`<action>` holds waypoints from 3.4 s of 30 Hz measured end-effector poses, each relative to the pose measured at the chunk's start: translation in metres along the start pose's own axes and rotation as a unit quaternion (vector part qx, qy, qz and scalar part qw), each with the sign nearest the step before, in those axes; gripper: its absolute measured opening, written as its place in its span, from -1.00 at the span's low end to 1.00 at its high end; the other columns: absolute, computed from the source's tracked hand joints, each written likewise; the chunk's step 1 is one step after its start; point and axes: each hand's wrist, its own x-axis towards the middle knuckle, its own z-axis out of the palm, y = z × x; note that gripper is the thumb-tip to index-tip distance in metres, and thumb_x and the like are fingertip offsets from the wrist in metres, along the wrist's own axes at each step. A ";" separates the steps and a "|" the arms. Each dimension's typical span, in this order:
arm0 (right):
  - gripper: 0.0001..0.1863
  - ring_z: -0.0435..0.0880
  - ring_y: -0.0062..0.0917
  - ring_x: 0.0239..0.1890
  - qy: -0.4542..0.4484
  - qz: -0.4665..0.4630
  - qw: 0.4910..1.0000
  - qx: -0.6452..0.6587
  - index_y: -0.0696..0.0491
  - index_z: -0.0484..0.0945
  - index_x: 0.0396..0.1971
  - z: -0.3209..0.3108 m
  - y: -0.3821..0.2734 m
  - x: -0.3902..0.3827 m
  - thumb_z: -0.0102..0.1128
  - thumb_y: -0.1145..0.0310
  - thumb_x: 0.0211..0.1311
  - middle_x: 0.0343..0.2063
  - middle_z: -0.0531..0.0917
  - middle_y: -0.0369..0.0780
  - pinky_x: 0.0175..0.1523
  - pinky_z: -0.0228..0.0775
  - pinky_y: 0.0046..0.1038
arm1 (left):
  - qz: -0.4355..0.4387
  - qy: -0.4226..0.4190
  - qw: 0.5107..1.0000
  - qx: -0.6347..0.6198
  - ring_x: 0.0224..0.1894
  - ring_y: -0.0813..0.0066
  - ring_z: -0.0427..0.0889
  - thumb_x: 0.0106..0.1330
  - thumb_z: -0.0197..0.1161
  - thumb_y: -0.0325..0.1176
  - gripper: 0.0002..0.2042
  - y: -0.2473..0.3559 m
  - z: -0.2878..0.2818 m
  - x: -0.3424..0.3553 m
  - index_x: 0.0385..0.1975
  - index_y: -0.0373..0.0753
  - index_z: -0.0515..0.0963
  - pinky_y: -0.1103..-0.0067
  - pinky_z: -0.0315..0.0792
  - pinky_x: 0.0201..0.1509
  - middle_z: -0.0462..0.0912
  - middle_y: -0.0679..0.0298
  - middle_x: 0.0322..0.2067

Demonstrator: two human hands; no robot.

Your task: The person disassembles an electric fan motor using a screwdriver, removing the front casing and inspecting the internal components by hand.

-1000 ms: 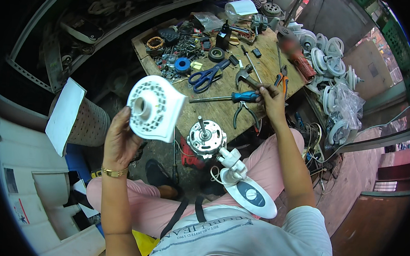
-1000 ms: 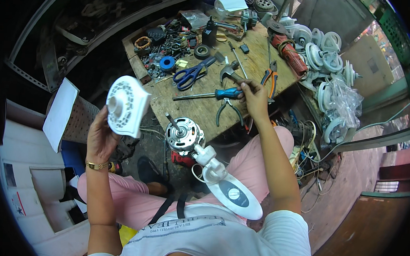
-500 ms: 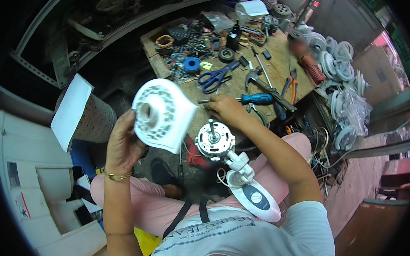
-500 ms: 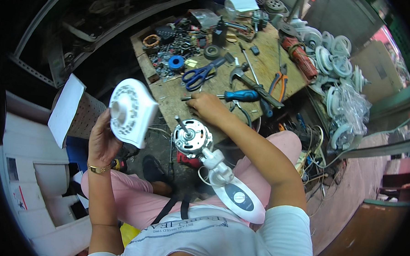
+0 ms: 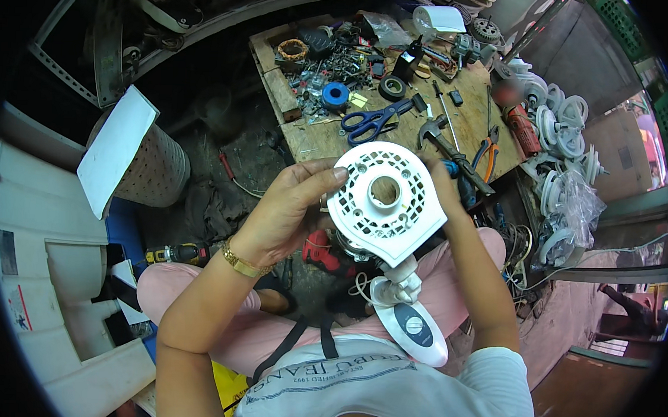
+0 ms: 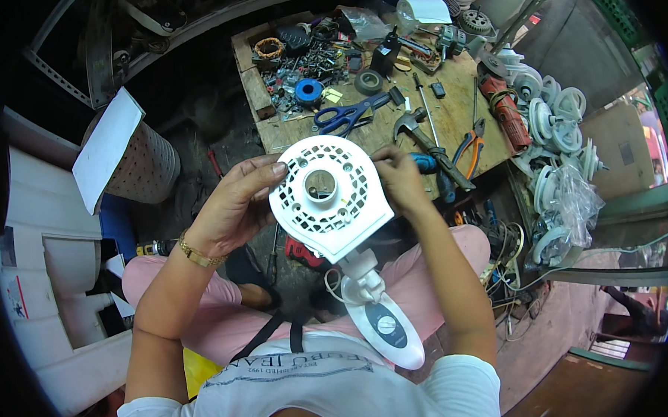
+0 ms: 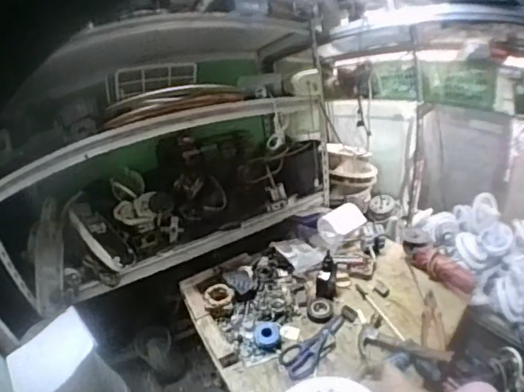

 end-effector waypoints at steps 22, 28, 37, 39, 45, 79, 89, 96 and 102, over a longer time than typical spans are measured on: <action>-0.73 0.59 -0.73 -0.49 -0.165 0.036 0.970 -0.176 0.20 0.45 -0.17 0.017 -0.040 -0.062 0.21 0.39 0.21 -0.47 0.66 -0.26 -0.42 0.40 -0.69 | -0.049 0.010 0.998 0.043 -0.32 0.63 0.64 0.31 0.19 -0.34 -0.65 -0.038 -0.030 0.009 -0.04 -0.50 0.46 0.71 0.56 -0.28 0.64 0.21 -0.27; -0.77 0.55 -0.76 -0.55 -0.163 0.080 0.952 -0.247 0.20 0.50 -0.31 0.018 -0.042 -0.054 0.26 0.36 0.16 -0.54 0.65 -0.28 -0.47 0.36 -0.68 | -0.045 0.028 0.993 0.110 -0.43 0.63 0.64 0.31 0.18 -0.36 -0.69 -0.039 -0.035 0.017 -0.09 -0.49 0.48 0.73 0.55 -0.45 0.64 0.23 -0.37; -0.75 0.53 -0.75 -0.58 -0.187 0.100 0.928 -0.307 0.24 0.54 -0.34 0.018 -0.046 -0.046 0.26 0.33 0.14 -0.58 0.61 -0.30 -0.48 0.33 -0.69 | -0.075 0.024 0.992 0.102 -0.44 0.60 0.65 0.30 0.19 -0.33 -0.67 -0.044 -0.038 0.018 -0.08 -0.48 0.47 0.71 0.58 -0.47 0.64 0.20 -0.36; -0.77 0.53 -0.76 -0.54 -0.191 0.107 0.926 -0.307 0.22 0.53 -0.34 0.019 -0.043 -0.045 0.25 0.34 0.14 -0.56 0.61 -0.32 -0.44 0.34 -0.69 | -0.073 0.026 0.992 0.100 -0.43 0.59 0.65 0.30 0.19 -0.33 -0.66 -0.047 -0.039 0.017 -0.07 -0.49 0.45 0.71 0.58 -0.47 0.63 0.19 -0.34; -0.75 0.57 -0.71 -0.48 -0.220 0.128 0.918 -0.305 0.26 0.52 -0.31 0.021 -0.047 -0.041 0.22 0.35 0.15 -0.50 0.61 -0.28 -0.40 0.38 -0.66 | -0.078 0.035 0.992 0.091 -0.34 0.57 0.66 0.28 0.22 -0.37 -0.61 -0.046 -0.036 0.013 0.01 -0.48 0.38 0.69 0.60 -0.41 0.62 0.16 -0.24; -0.67 0.64 -0.37 -0.32 0.226 -0.141 0.835 -0.482 0.17 0.59 -0.27 -0.191 -0.056 -0.009 0.24 0.20 0.14 -0.43 0.64 -0.09 -0.15 0.42 -0.38 | -0.063 0.028 0.987 0.148 -0.36 0.65 0.60 0.23 0.21 -0.35 -0.63 -0.052 -0.040 0.008 -0.01 -0.39 0.42 0.61 0.58 -0.33 0.61 0.31 -0.33; -0.54 0.60 -0.46 -0.39 0.175 -0.142 0.879 -0.420 0.17 0.49 -0.13 -0.159 -0.025 -0.038 0.39 0.24 0.01 -0.48 0.60 -0.16 -0.25 0.40 -0.43 | 0.043 0.085 0.975 0.202 -0.49 0.72 0.46 0.25 0.12 -0.25 -0.54 -0.024 -0.048 0.014 0.11 -0.35 0.31 0.68 0.50 -0.43 0.46 0.43 -0.45; -0.60 0.59 -0.36 -0.42 0.174 -0.204 0.855 -0.443 0.14 0.54 -0.19 -0.108 -0.008 -0.057 0.39 0.33 -0.07 -0.52 0.56 -0.10 -0.26 0.39 -0.37 | 0.126 0.103 0.930 0.330 -0.43 0.77 0.43 0.24 0.18 -0.31 -0.61 -0.011 -0.045 0.037 0.05 -0.28 0.39 0.77 0.47 -0.42 0.40 0.42 -0.34; -0.59 0.56 -0.18 -0.21 0.269 -0.297 0.752 -0.523 0.07 0.51 -0.07 -0.137 0.020 -0.026 0.28 0.31 0.02 -0.17 0.51 -0.02 -0.11 0.39 -0.30 | 0.130 0.075 0.923 0.354 -0.37 0.76 0.42 0.22 0.23 -0.35 -0.64 -0.020 -0.042 0.057 0.01 -0.27 0.44 0.78 0.45 -0.44 0.40 0.43 -0.33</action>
